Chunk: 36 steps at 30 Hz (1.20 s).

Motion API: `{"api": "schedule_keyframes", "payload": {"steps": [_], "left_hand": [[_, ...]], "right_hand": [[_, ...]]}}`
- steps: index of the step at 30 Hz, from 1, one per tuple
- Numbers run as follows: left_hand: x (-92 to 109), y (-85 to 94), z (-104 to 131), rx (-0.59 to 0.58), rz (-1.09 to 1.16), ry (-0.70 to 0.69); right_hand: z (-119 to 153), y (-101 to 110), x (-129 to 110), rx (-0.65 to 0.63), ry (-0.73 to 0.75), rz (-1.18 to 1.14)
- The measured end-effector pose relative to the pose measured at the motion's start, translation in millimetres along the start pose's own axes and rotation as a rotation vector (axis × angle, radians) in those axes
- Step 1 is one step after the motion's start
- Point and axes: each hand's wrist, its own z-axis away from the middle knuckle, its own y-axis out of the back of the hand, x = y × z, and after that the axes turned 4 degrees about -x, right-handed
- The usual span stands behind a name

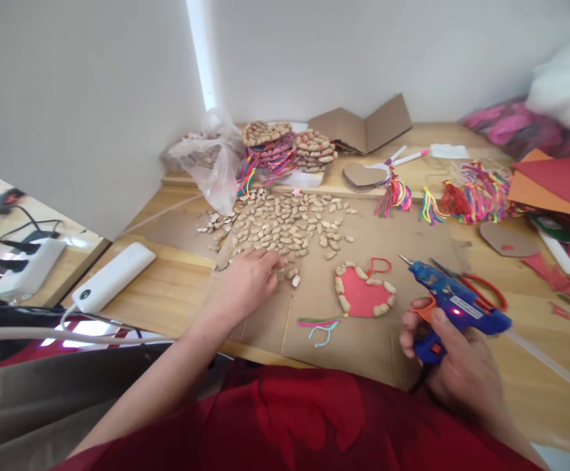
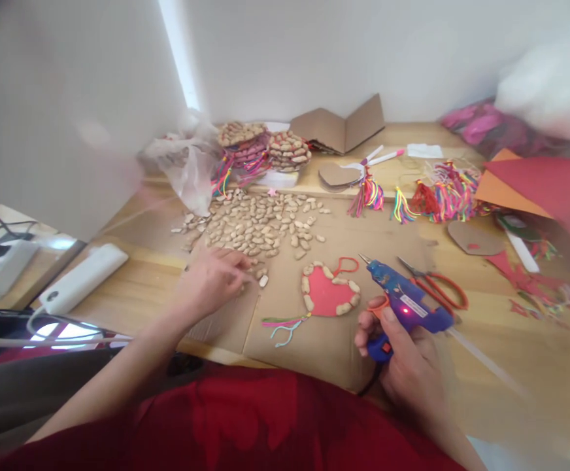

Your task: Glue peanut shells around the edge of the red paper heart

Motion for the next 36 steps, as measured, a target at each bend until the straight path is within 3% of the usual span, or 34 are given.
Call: {"api": "schedule_keyframes", "payload": {"steps": [6, 11, 14, 18, 25, 31, 36], "left_hand": [[-30.7, 12.2, -1.9, -0.036, 0.149, 0.106], [-62.9, 35.5, -20.8, 0.056, 0.045, 0.483], [-72.9, 37.0, -32.2, 0.065, 0.044, 0.517], [-77.8, 25.1, -42.0, 0.031, 0.052, 0.531], [-88.8, 14.2, -43.3, 0.009, 0.151, 0.553], [-75.3, 23.9, -31.4, 0.158, 0.562, 0.481], [-43.9, 33.8, -25.7, 0.082, 1.238, 0.41]], "right_hand": [[0.6, -8.1, -3.7, 0.057, -0.021, 0.053], [-2.1, -4.9, -2.4, 0.097, -0.073, 0.055], [-1.3, -1.7, -1.0, 0.078, -0.085, 0.039], [2.3, -3.4, -3.6, 0.053, -0.067, 0.022], [0.3, -2.8, -0.5, 0.093, -0.07, 0.023], [4.8, -9.1, -4.0, 0.073, -0.071, -0.034], [4.8, -10.4, -5.1, 0.08, -0.044, -0.034]]}}
